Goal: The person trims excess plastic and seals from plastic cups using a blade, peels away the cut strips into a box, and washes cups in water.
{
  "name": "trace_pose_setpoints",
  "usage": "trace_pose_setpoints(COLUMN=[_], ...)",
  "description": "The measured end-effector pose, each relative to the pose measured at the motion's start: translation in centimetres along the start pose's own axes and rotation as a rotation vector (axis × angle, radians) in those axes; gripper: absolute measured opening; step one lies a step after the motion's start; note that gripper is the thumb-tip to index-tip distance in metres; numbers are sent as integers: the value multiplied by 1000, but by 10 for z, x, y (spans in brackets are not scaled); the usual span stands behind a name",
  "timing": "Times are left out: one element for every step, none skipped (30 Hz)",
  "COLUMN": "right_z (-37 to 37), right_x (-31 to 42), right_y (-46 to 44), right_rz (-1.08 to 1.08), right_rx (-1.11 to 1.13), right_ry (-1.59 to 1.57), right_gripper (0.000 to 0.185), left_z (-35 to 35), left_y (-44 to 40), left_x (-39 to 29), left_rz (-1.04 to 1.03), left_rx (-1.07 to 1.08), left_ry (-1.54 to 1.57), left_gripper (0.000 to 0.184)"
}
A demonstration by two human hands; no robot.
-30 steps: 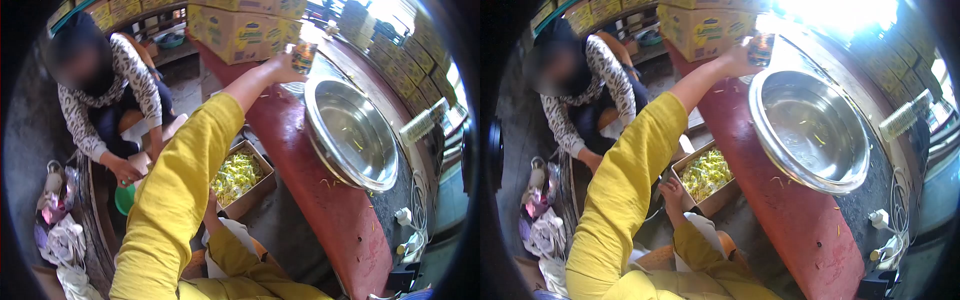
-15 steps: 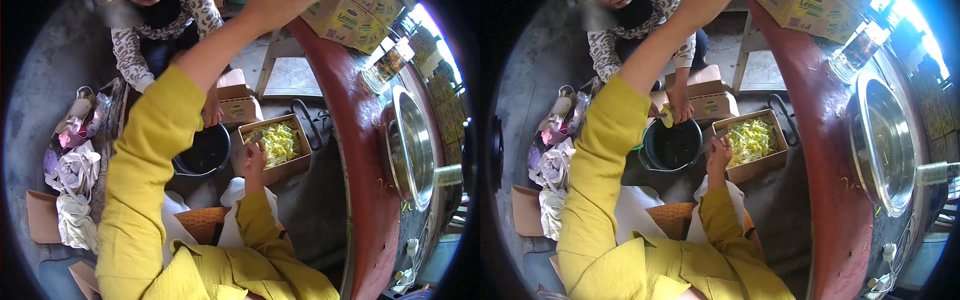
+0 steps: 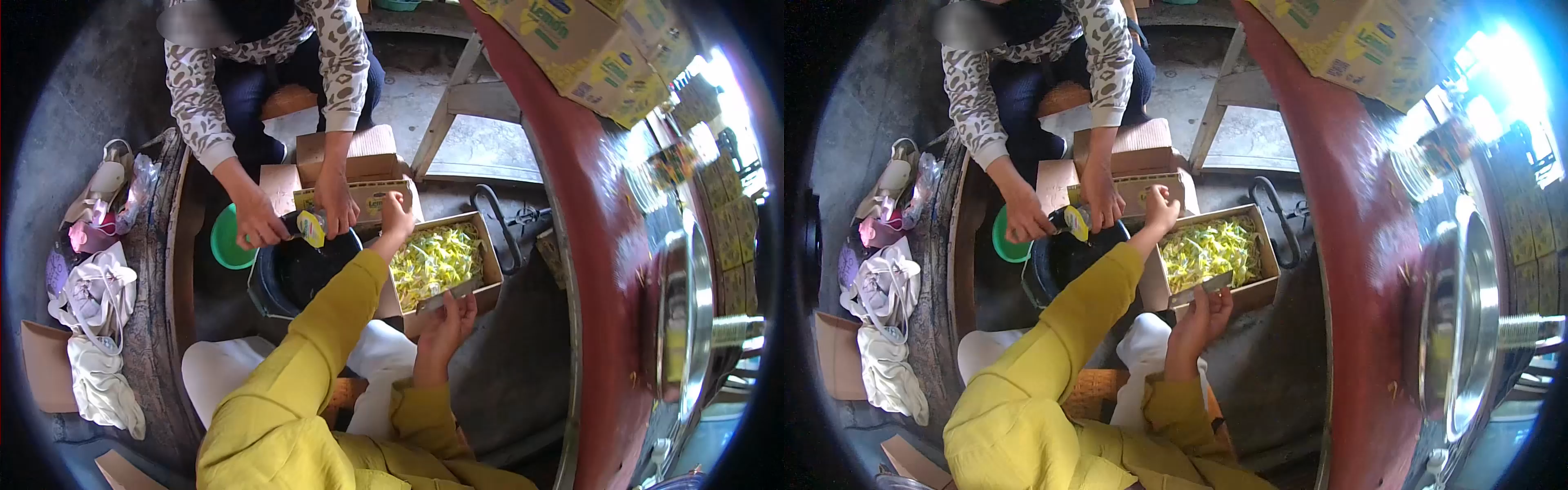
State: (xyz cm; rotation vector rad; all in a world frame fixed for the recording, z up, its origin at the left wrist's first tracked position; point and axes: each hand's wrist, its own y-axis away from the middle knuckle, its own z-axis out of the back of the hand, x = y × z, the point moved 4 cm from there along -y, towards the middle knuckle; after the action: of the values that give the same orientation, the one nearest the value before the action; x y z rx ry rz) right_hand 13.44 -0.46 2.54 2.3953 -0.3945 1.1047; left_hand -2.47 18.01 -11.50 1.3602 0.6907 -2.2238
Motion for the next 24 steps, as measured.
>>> trace_pose_setpoints(right_z=[-5, -9, -12, -12, -14, -16, -17, -16, -14, -12, -12, -11, -9, -9, -12, -15, -17, -18, -16, -16, -19, -22, -24, -24], right_x=[2, 2, 2, 4, 6, 9, 12, 13, 12, 10, 7, 3, -2, -6, -10, -13, -14, -19, -29, -34, -36, -38, -40, -40], right_y=[4, 5, 4, 4, 2, 0, -2, -4, -5, -6, -7, -10, -12, -14, -14, -15, -16, -18, -19, -21, -20, -18, -16, -17], right_rz=[-5, -11, -13, -16, -22, -26, -30, -37, -34, -33, -33, -38, -44, -52, -64, -76, -85, -85, -87, -88, -98, -110, -121, -121], right_rx=[6, 19, 33, 40, 37, 30, 22, 16, 18, 20, 22, 4, -12, -25, -28, -29, -31, -35, -39, -43, -21, -3, 18, 5], right_ry=[-9, -3, 4, 16, 17, 20, 23, 27, 30, 31, 30, 40, 51, 63, 73, 83, 98, 111, 124, 137, 149, 160, 174, 182], right_gripper=[42, 42, 42, 42, 42, 41, 41, 40, 41, 41, 41, 41, 41, 40, 40, 40, 40, 39, 39, 39, 39, 38, 38, 38], left_z=[-3, -7, -14, -32, -49, -38, -30, -33, -39, -43, -48, -50, -49, -48, -44, -42, -42, -38, -39, -40, -40, -39, -40, -38], left_y=[1, 2, -2, -15, -25, -31, -37, -46, -55, -62, -69, -74, -78, -76, -72, -65, -52, -40, -31, -24, -18, -14, -13, -12], left_x=[2, 4, 9, 30, 53, 32, 17, 17, 24, 29, 33, 37, 41, 45, 47, 45, 42, 32, 32, 32, 33, 33, 34, 30], left_rz=[56, 106, 156, 111, 101, 91, 80, 86, 56, 21, -17, -8, 13, 47, 82, 44, 6, -27, -27, -20, -14, -16, -35, -24], left_rx=[41, 92, 145, 171, 218, 269, 322, 371, 411, 418, 423, 504, 574, 620, 667, 643, 622, 614, 659, 684, 710, 712, 718, 764], left_ry=[-158, -276, -389, -390, -450, -510, -569, -636, -676, -762, -849, -983, -1091, -1115, -1141, -1196, -1245, -1286, -1332, -1342, -1356, -1361, -1401, -1400], left_gripper=[41, 46, 52, 66, 68, 71, 74, 75, 79, 83, 87, 94, 96, 94, 93, 89, 86, 76, 64, 62, 59, 55, 57, 58])
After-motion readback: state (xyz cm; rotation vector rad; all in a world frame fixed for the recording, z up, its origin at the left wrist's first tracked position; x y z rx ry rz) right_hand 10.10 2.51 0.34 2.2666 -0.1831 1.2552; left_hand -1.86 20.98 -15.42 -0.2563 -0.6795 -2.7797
